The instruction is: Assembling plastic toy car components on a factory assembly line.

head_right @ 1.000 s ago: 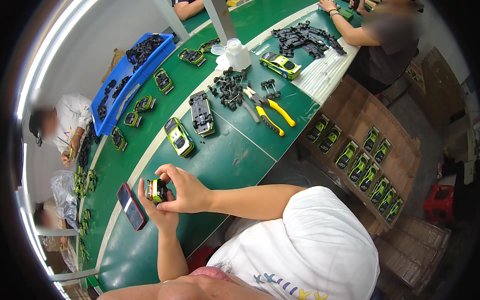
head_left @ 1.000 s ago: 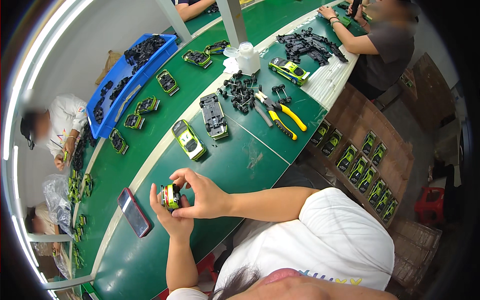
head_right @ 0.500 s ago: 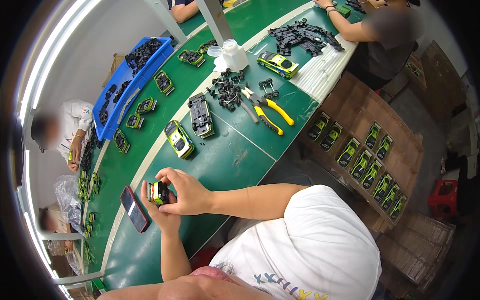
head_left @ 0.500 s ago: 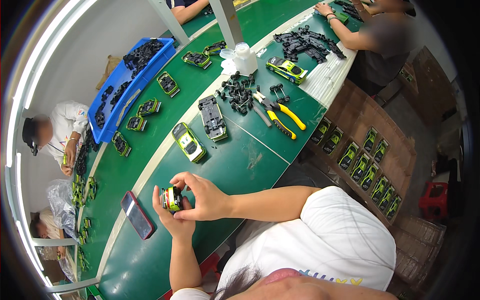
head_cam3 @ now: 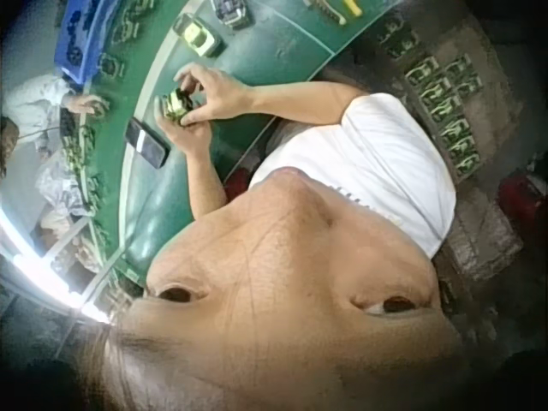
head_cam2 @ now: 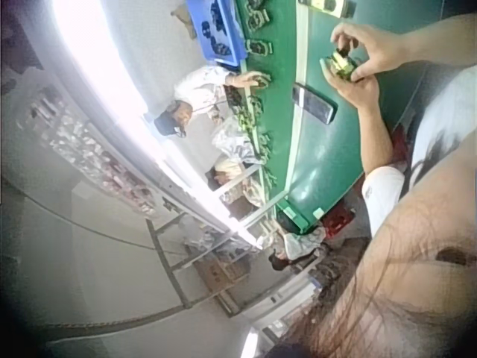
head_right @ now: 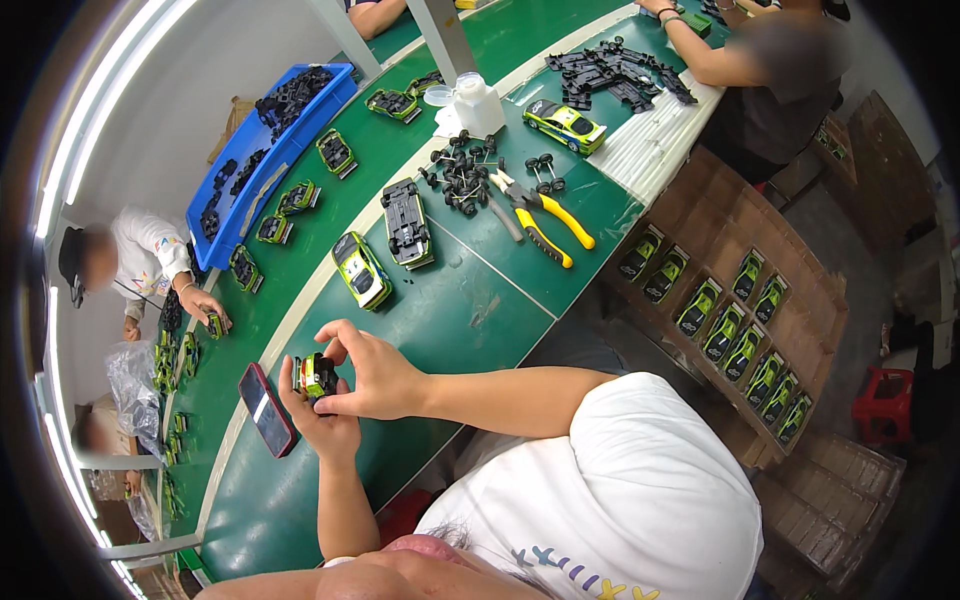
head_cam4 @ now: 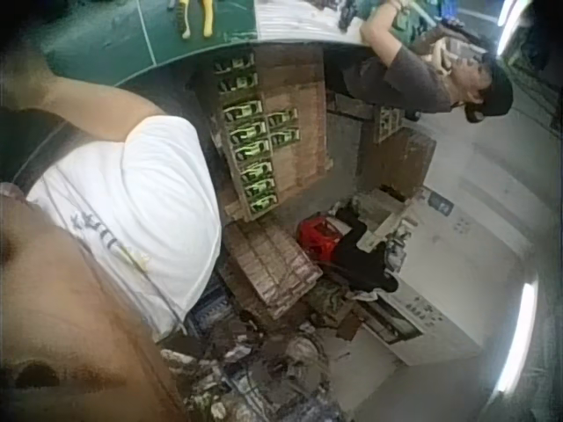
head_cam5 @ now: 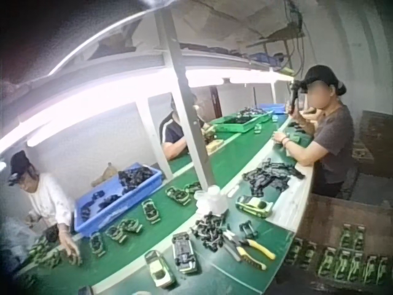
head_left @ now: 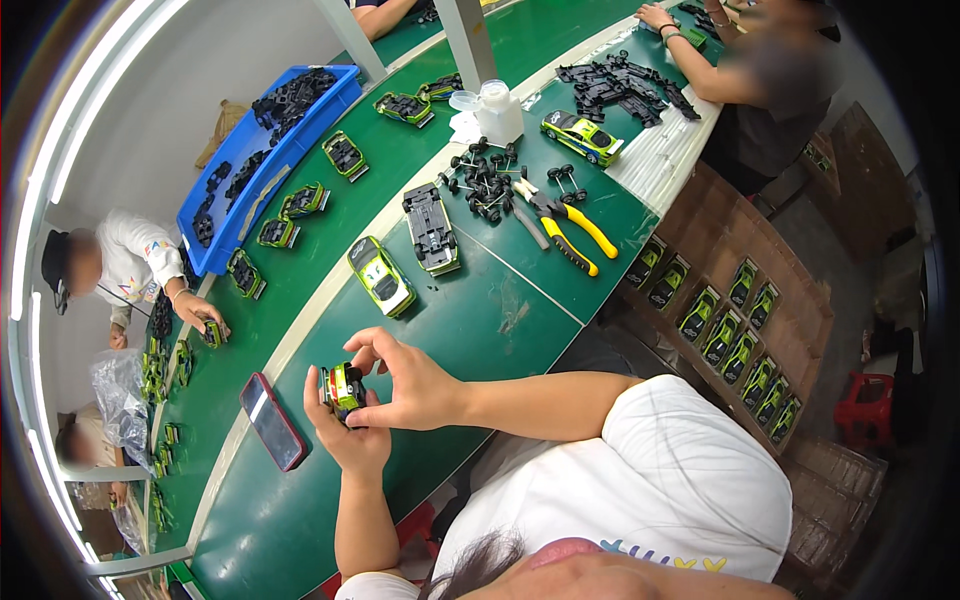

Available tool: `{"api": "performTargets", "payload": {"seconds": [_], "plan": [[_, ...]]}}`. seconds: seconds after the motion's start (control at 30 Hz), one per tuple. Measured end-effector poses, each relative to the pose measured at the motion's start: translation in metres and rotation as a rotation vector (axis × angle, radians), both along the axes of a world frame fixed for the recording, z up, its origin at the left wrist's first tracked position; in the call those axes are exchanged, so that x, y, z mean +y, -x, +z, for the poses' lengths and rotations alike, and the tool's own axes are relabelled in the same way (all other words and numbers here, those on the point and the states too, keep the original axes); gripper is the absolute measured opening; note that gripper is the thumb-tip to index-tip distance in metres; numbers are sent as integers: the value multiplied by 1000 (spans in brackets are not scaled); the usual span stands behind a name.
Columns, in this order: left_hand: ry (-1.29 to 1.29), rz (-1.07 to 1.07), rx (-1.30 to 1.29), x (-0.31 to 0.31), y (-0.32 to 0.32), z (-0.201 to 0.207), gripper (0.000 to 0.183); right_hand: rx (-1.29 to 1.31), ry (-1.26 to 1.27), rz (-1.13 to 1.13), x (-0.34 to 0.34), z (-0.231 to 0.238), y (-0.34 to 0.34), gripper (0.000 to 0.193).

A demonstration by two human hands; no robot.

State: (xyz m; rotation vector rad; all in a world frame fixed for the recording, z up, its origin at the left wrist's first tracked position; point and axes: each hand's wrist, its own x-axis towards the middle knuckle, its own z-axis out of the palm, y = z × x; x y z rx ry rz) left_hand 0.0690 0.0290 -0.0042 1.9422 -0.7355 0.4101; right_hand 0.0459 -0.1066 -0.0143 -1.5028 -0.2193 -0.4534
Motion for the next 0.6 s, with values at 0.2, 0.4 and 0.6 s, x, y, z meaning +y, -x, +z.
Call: {"api": "performTargets", "payload": {"seconds": [0.2, 0.4, 0.6], "plan": [[-67, 24, 147, -2, 4, 8, 61, -7, 94, -65, -2, 3, 3, 69], [-75, 56, 12, -1, 0, 6, 61, 48, 44, 1, 0, 1, 0, 72], [-100, 30, 42, 2, -3, 4, 58, 8, 132, -54, 0, 0, 0, 72]]}}
